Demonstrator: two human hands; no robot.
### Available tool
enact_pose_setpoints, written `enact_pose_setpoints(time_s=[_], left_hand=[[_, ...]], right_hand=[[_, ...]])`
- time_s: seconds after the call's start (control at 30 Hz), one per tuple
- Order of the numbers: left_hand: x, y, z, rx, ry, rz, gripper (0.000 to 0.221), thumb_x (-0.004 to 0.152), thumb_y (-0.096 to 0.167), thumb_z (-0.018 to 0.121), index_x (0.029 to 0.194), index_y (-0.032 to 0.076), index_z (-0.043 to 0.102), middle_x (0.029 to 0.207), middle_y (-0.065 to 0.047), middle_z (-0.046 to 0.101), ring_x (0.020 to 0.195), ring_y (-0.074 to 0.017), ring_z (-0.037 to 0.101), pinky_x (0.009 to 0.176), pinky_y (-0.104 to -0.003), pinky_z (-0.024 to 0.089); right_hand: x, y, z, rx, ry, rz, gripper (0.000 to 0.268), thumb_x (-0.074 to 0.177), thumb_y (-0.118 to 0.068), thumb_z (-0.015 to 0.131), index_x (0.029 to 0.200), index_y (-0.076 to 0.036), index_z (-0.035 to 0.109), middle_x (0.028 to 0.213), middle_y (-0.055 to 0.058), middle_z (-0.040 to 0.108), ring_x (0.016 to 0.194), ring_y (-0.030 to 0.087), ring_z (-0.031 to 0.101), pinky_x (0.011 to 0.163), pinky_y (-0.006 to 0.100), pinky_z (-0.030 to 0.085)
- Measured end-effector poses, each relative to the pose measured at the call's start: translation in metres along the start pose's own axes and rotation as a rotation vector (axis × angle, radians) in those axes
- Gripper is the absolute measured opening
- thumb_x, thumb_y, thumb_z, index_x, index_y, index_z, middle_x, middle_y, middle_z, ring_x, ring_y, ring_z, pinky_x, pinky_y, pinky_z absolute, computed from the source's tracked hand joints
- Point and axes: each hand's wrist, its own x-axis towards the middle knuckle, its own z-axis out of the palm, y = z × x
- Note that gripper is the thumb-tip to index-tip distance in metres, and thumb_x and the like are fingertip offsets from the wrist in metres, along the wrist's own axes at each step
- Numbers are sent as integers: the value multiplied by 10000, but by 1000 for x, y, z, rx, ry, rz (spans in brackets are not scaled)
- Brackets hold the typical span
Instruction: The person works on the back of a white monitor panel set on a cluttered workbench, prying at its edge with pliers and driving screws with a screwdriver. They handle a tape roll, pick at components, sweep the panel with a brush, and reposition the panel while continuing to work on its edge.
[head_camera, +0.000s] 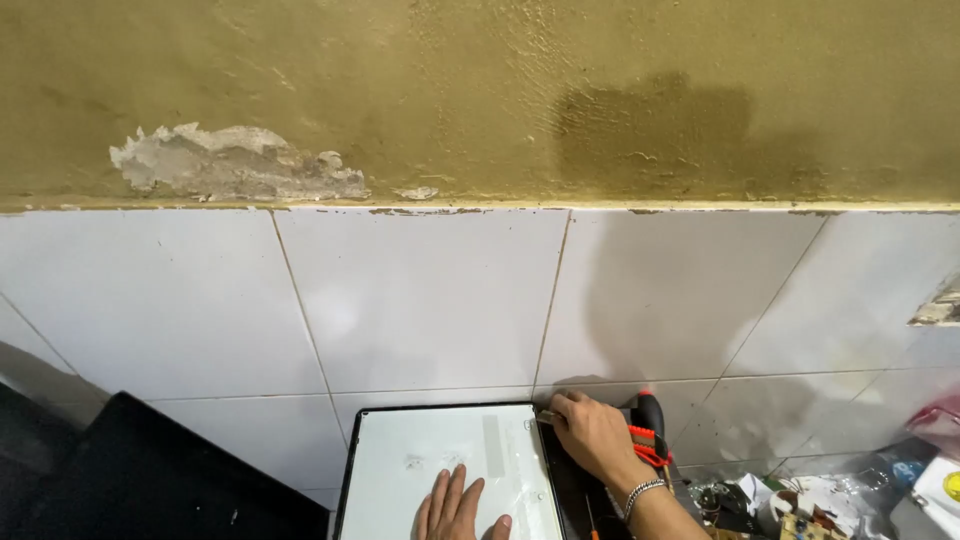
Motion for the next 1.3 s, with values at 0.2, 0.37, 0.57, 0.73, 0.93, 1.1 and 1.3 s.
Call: enact_pose_setpoints(time_s=[0.2, 0.37, 0.57, 0.73, 0.93, 1.1, 1.3], left_hand=[[-4, 10, -14, 28, -39, -33, 704, 862, 742, 513, 1411, 309, 598, 1633, 64, 365, 1558, -160, 218, 1210, -426, 225], [-2, 17, -26, 16, -125, -63, 697, 863, 703, 543, 1447, 323, 539, 1661, 81, 302, 1576, -150, 154, 1235, -439, 178], [-8, 29, -39, -27, 5, -4, 625, 871, 605, 631, 1393, 262, 601, 1632, 40, 380, 1548, -207, 245, 1214, -477, 220], [-20, 42, -57, -41, 39, 13, 582, 902, 553, 641, 1383, 228, 609, 1613, 9, 416, 1542, -201, 269, 1223, -462, 224], [-23, 63, -99, -70, -101, -25, 574, 948, 501, 590, 1423, 180, 562, 1633, -3, 378, 1551, -208, 242, 1251, -435, 176], [-21, 68, -108, -22, -63, 17, 588, 958, 511, 552, 1423, 150, 559, 1612, -47, 414, 1553, -237, 251, 1240, -451, 187], [-16, 69, -115, 2, -122, -17, 616, 945, 550, 520, 1443, 188, 541, 1637, -7, 386, 1560, -201, 256, 1252, -426, 185]], right_hand=[[-3, -2, 5, -61, 139, -150, 177, 947, -283, 594, 939, -161, 721, 822, 61, 699, 591, 312, 681, 460, 437, 509], [-4, -3, 8, -61, 164, -167, 169, 932, -252, 588, 870, -158, 714, 877, 33, 702, 617, 304, 682, 488, 434, 505], [0, -7, 7, -41, 181, -136, 192, 930, -235, 568, 897, -140, 731, 820, 47, 682, 601, 346, 655, 479, 467, 501], [-13, 1, -27, -1, 319, 25, 182, 965, -365, 569, 901, -206, 631, 888, 30, 648, 694, 402, 678, 508, 567, 495], [-67, 79, -102, -107, 437, 499, 592, 904, -693, 643, 889, -101, 640, 883, 145, 708, 870, 395, 679, 723, 515, 502], [-165, 94, -71, 242, -419, 931, 535, 1009, -538, 536, 1121, -38, 691, 977, 210, 807, 890, 322, 807, 866, 447, 685], [-167, 67, -68, 554, -94, 881, 438, 886, -447, 704, 1062, -66, 830, 1008, 44, 841, 915, 107, 671, 800, 269, 481]])
